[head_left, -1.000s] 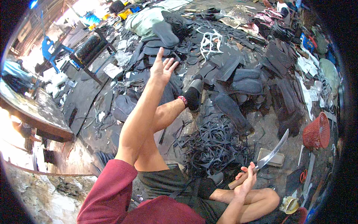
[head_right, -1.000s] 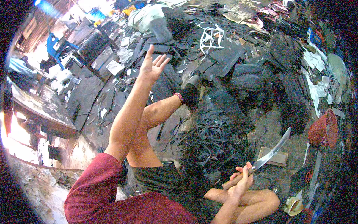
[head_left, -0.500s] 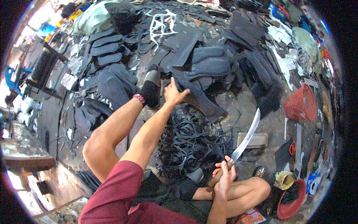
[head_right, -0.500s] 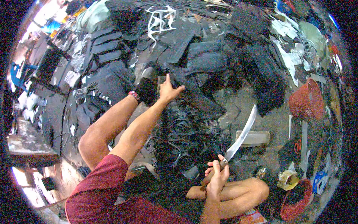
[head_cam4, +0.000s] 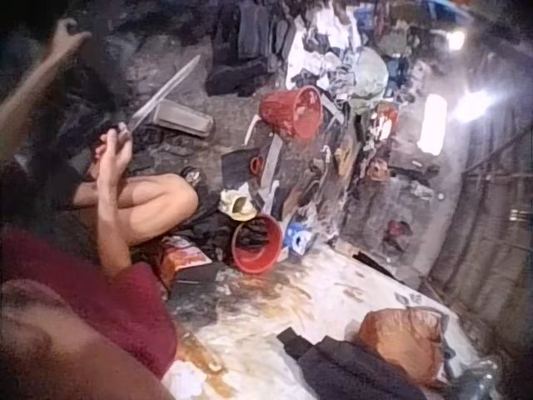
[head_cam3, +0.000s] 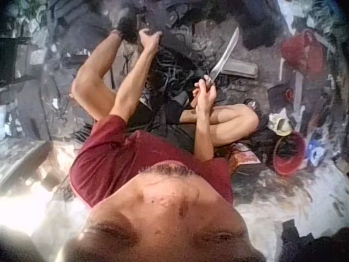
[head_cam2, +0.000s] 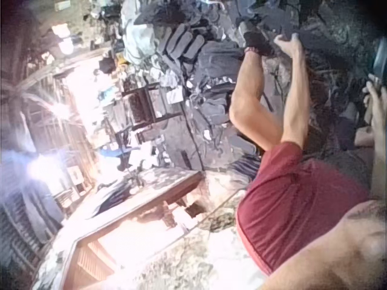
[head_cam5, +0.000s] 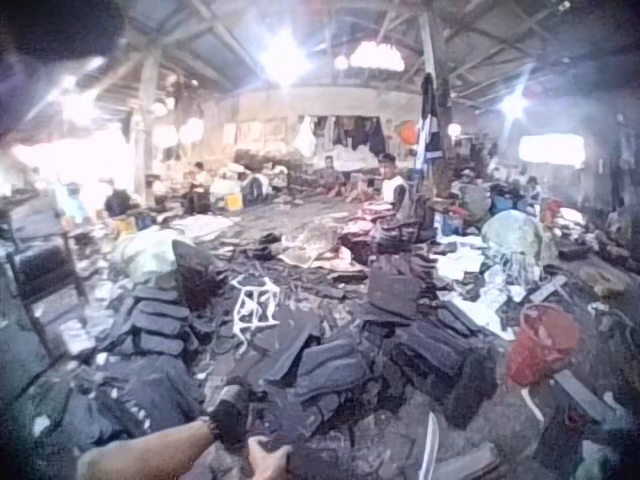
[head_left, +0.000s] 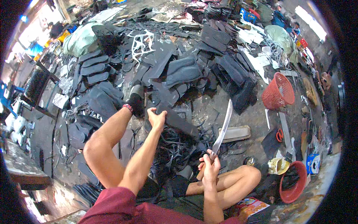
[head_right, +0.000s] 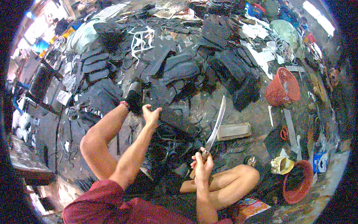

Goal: The person sits on the floor and uses a curved knife to trim the edges of black rubber shoe soles. They repeatedly pick up soles, cut along the perimeter, and place the trimmed pieces aside.

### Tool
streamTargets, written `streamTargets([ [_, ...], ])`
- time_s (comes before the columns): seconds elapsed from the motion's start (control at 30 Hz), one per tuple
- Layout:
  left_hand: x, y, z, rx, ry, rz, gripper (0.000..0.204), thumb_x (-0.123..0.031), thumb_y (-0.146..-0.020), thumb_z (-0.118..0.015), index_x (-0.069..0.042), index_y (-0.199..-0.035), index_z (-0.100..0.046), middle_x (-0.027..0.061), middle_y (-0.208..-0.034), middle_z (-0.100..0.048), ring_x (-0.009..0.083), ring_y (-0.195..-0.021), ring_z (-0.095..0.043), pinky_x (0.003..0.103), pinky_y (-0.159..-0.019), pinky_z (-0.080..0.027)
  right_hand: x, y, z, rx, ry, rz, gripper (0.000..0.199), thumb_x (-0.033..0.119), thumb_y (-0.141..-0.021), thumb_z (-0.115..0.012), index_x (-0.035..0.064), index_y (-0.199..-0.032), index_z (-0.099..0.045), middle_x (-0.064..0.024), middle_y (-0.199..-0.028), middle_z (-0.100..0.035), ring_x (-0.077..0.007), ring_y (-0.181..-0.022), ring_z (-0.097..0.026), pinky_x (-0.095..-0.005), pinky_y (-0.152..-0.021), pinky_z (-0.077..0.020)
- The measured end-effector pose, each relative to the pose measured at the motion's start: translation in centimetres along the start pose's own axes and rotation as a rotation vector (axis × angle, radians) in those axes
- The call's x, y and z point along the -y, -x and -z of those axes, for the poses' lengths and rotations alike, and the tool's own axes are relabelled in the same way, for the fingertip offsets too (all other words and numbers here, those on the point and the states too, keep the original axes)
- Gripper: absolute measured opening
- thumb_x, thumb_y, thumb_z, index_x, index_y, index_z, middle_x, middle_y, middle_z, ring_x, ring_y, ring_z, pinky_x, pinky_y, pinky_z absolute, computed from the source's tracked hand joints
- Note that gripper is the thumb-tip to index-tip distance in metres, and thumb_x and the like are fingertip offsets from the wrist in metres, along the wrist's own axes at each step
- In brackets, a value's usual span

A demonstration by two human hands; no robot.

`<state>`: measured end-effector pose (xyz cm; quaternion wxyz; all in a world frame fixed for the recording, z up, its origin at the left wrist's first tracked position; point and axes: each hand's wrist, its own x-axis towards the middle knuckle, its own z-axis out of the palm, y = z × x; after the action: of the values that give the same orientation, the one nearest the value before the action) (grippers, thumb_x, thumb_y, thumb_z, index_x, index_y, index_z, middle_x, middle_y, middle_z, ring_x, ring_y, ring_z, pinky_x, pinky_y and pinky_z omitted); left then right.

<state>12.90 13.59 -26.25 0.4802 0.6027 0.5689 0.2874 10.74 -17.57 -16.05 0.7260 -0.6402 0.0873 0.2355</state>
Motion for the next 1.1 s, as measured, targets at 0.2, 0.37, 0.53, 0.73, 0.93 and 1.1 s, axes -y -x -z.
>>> streamTargets([
  [0.2,-10.6,10.9,15.9,0.197,0.838,-0.180,0.040,-0.011,-0.083,-0.080,-0.001,-0.117,-0.065,0.0066,-0.107,-0.070,0.0173,-0.097,-0.065,0.033,-0.089,-0.052,1.7,2.4,3.0,0.109,0.093,0.207,0.051,0.028,-0.106,-0.048,0.0087,-0.151,-0.034,-0.0036,-0.082,-0.058,-0.0078,-0.063,-0.051,-0.0226,-0.056,-0.0463],
  [0.37,-14.6,13.8,28.1,0.412,0.639,-0.102,0.048,-0.029,-0.089,-0.073,-0.001,-0.125,-0.057,0.0109,-0.110,-0.069,0.0230,-0.095,-0.069,0.039,-0.084,-0.058,3.7,5.9,2.9,0.484,0.578,0.657,0.041,0.025,-0.103,-0.053,-0.0010,-0.135,-0.056,-0.0044,-0.096,-0.057,-0.0126,-0.081,-0.050,-0.0263,-0.074,-0.0428],
  [0.53,-13.1,14.9,32.8,0.627,0.466,0.353,0.052,-0.030,-0.085,-0.078,-0.002,-0.124,-0.059,0.0059,-0.103,-0.071,0.0204,-0.087,-0.070,0.037,-0.080,-0.057,3.3,8.7,2.3,0.789,0.614,0.616,0.037,0.023,-0.101,-0.054,-0.0019,-0.126,-0.062,-0.0099,-0.089,-0.059,-0.0202,-0.075,-0.052,-0.0322,-0.071,-0.0437],
  [0.73,-11.1,16.0,32.7,0.627,0.578,0.471,0.044,-0.032,-0.086,-0.079,-0.003,-0.116,-0.065,0.0068,-0.102,-0.071,0.0203,-0.089,-0.069,0.037,-0.079,-0.056,-0.1,11.6,3.9,0.769,0.645,0.596,0.036,0.005,-0.087,-0.063,0.0075,-0.123,-0.067,-0.0149,-0.084,-0.064,-0.0311,-0.073,-0.061,-0.0391,-0.068,-0.0502],
  [0.93,-11.4,16.0,31.5,0.702,0.468,0.468,0.044,-0.032,-0.084,-0.082,-0.001,-0.113,-0.067,0.0087,-0.100,-0.072,0.0200,-0.087,-0.069,0.036,-0.079,-0.056,-0.8,10.6,-3.1,0.618,0.602,0.654,0.034,0.029,-0.100,-0.057,0.0109,-0.128,-0.066,-0.0124,-0.084,-0.062,-0.0304,-0.070,-0.060,-0.0386,-0.065,-0.0486],
  [1.1,-12.0,15.5,31.0,0.792,0.343,0.409,0.035,-0.025,-0.087,-0.079,-0.001,-0.110,-0.070,0.0058,-0.099,-0.073,0.0161,-0.088,-0.068,0.033,-0.079,-0.055,4.3,6.9,-7.0,0.755,0.717,0.766,0.033,0.019,-0.096,-0.060,0.0144,-0.128,-0.066,-0.0102,-0.076,-0.057,-0.0271,-0.064,-0.058,-0.0378,-0.058,-0.0477],
])
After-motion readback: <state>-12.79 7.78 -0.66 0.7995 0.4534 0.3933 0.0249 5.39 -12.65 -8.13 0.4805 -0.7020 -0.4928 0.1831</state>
